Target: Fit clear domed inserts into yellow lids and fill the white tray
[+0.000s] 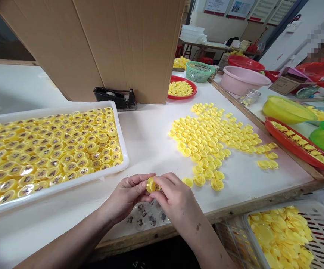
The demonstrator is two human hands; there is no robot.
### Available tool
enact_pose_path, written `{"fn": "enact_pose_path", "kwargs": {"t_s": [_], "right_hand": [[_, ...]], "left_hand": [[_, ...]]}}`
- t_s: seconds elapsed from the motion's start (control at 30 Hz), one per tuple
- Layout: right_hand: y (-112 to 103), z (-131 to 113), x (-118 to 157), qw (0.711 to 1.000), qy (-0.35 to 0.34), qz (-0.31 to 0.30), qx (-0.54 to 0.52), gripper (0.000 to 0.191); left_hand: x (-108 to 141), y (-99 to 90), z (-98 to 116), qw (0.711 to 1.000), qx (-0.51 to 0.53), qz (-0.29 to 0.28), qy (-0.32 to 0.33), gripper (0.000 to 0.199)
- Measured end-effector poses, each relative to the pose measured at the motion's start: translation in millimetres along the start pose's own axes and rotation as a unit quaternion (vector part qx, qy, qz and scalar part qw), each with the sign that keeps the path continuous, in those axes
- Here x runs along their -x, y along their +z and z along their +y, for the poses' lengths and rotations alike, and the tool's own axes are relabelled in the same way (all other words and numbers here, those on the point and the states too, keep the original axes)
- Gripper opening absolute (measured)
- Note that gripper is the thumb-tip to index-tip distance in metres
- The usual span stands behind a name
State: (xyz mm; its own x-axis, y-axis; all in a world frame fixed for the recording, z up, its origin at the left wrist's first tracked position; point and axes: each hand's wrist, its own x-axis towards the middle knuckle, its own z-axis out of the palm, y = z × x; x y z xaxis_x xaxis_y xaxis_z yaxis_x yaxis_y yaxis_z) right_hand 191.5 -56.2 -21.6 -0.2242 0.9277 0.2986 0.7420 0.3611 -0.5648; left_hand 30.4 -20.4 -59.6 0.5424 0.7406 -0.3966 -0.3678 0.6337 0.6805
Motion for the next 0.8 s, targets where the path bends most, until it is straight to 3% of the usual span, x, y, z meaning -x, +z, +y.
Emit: {"fn": "enact_pose_path", "kwargs": {"t_s": [0.33,0.53,0.67,0.8], "right_hand": [[6,-1,4,0.999,0.005,-0.023,0.039,0.016],[16,-3,8,0.999,0.011,0.008,0.039,0.017],[20,-4,12,0.998,0.039,0.044,-0.026,0.027],[17,2,17,0.975,0.142,0.057,-0.164,0.037]], "left_hand": [[3,3.4,0,0.993,-0.105,0.044,0.03,0.041],[5,3.1,2,0.991,-0.126,-0.021,0.046,0.04],[5,5.4,3,0.989,-0.125,-0.036,0.068,0.032],[4,4.6,1,0.986,-0.137,-0.043,0.086,0.028]]}}
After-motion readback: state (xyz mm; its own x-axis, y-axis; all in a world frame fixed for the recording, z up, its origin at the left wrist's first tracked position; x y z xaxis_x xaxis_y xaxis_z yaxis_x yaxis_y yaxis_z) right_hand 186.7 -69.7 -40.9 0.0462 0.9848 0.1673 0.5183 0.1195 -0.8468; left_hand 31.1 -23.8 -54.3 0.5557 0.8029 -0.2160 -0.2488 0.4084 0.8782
